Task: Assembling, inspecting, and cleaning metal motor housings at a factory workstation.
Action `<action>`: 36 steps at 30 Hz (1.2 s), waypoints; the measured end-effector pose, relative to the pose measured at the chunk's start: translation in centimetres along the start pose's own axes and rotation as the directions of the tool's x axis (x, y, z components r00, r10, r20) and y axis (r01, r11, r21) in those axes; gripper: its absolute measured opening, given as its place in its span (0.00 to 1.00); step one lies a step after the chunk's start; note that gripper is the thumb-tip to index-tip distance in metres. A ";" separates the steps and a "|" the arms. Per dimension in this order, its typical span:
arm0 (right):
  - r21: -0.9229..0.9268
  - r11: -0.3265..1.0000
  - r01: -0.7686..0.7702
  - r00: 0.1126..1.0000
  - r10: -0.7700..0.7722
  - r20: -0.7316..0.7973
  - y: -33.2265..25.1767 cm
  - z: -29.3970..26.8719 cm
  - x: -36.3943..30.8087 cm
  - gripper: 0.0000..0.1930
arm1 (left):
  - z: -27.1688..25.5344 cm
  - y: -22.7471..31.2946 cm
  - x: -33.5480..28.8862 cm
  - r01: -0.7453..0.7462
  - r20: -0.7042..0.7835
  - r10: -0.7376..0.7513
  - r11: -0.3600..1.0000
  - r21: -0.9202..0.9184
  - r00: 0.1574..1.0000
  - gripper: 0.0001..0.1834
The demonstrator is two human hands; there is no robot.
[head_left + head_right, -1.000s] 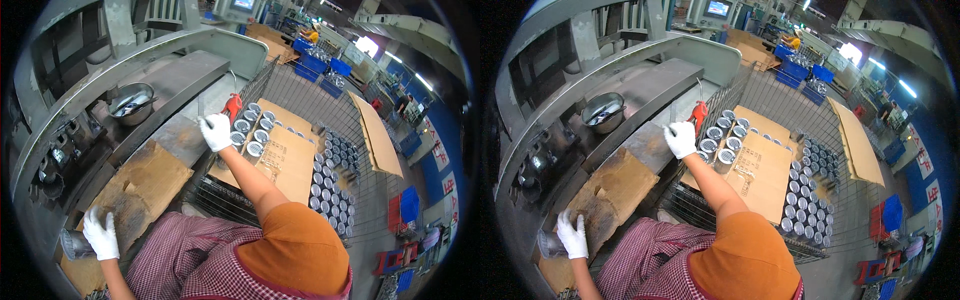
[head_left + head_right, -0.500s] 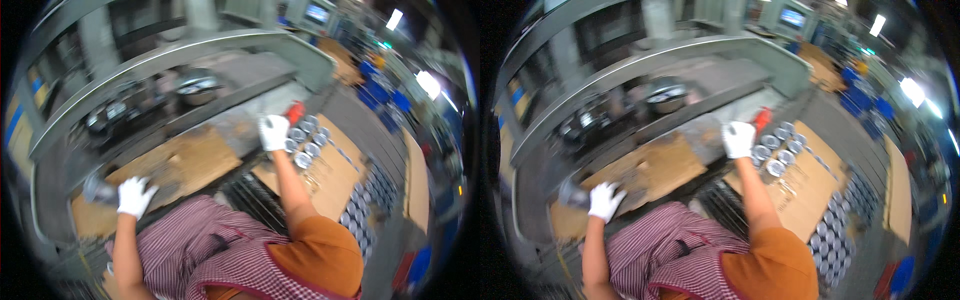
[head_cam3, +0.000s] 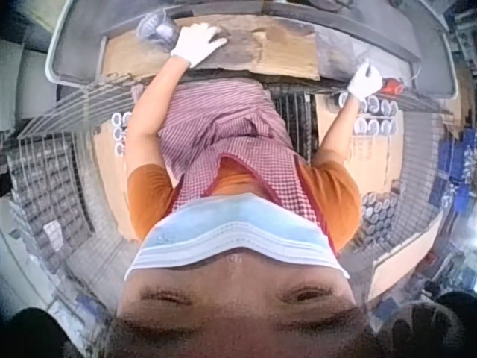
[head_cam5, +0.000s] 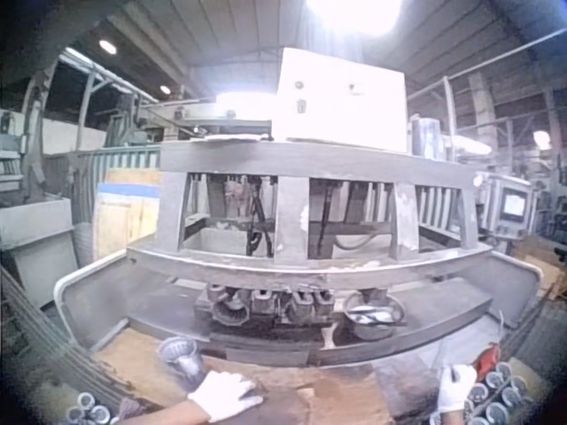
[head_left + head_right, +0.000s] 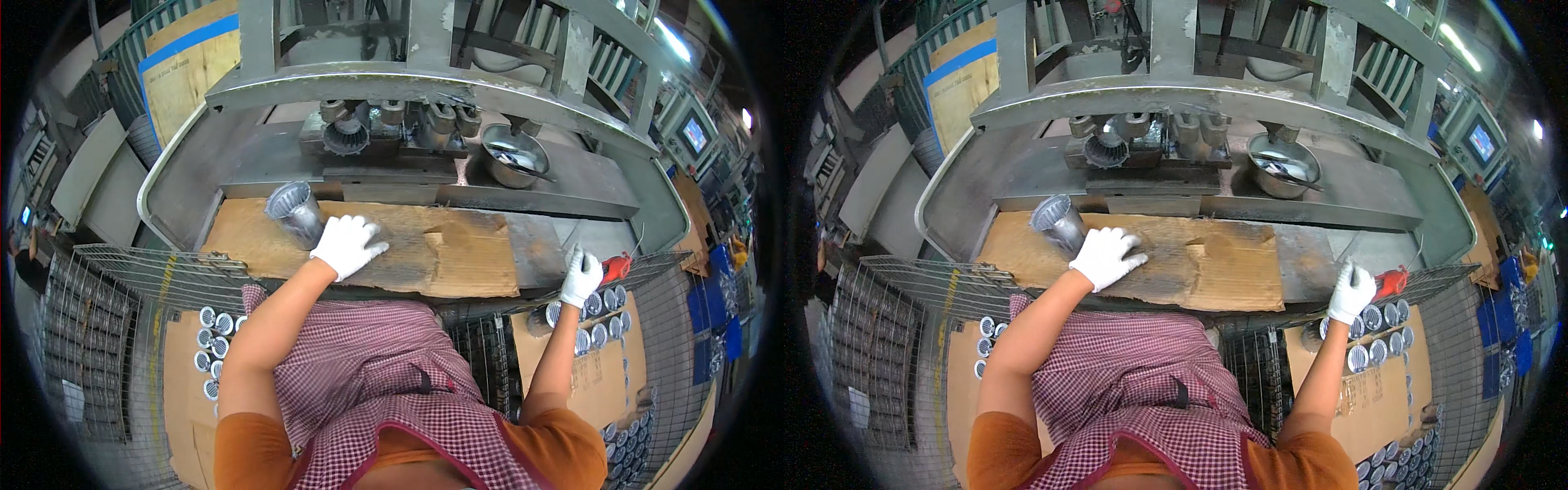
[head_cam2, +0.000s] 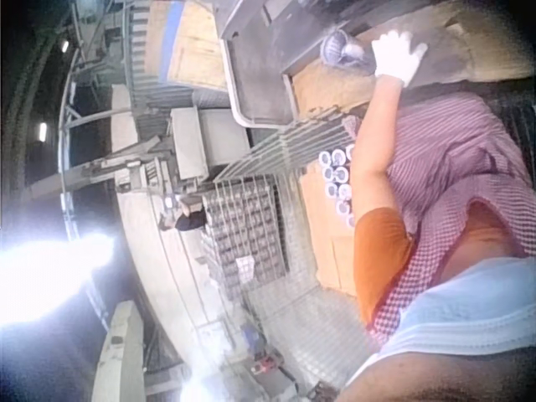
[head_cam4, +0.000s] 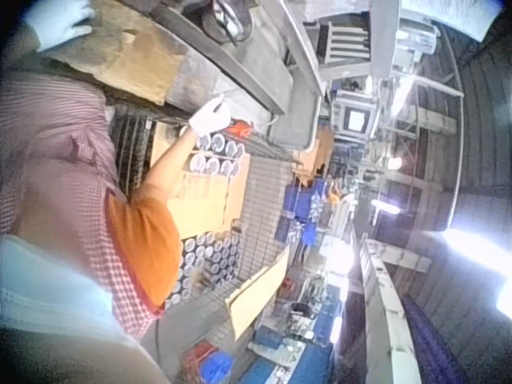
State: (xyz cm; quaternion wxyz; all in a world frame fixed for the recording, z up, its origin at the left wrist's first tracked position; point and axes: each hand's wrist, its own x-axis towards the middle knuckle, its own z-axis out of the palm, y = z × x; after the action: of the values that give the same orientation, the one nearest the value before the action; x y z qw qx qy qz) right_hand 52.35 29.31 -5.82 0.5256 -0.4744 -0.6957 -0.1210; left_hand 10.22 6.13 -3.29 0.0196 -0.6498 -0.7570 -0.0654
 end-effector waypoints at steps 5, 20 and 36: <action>-0.039 0.999 0.020 1.000 -0.020 0.004 0.6 0.2 -0.2 0.10 | 0.6 -0.7 -0.3 -0.055 0.090 0.051 0.998 0.034 0.995 0.28; -0.024 1.000 0.019 0.999 -0.020 -0.031 0.3 0.2 0.0 0.17 | 0.4 -0.3 0.4 0.029 0.047 -0.031 0.999 0.044 0.998 0.28; -0.041 0.999 0.001 1.000 -0.001 0.002 -0.2 0.1 0.0 0.17 | 0.7 -0.4 0.4 -0.002 -0.208 0.010 0.999 0.035 0.978 0.26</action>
State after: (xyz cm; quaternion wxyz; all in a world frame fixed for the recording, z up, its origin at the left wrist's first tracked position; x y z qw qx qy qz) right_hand 52.13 29.33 -5.82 0.5149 -0.4849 -0.6939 -0.1352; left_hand 9.77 6.52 -3.96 0.1102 -0.6412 -0.7499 -0.1197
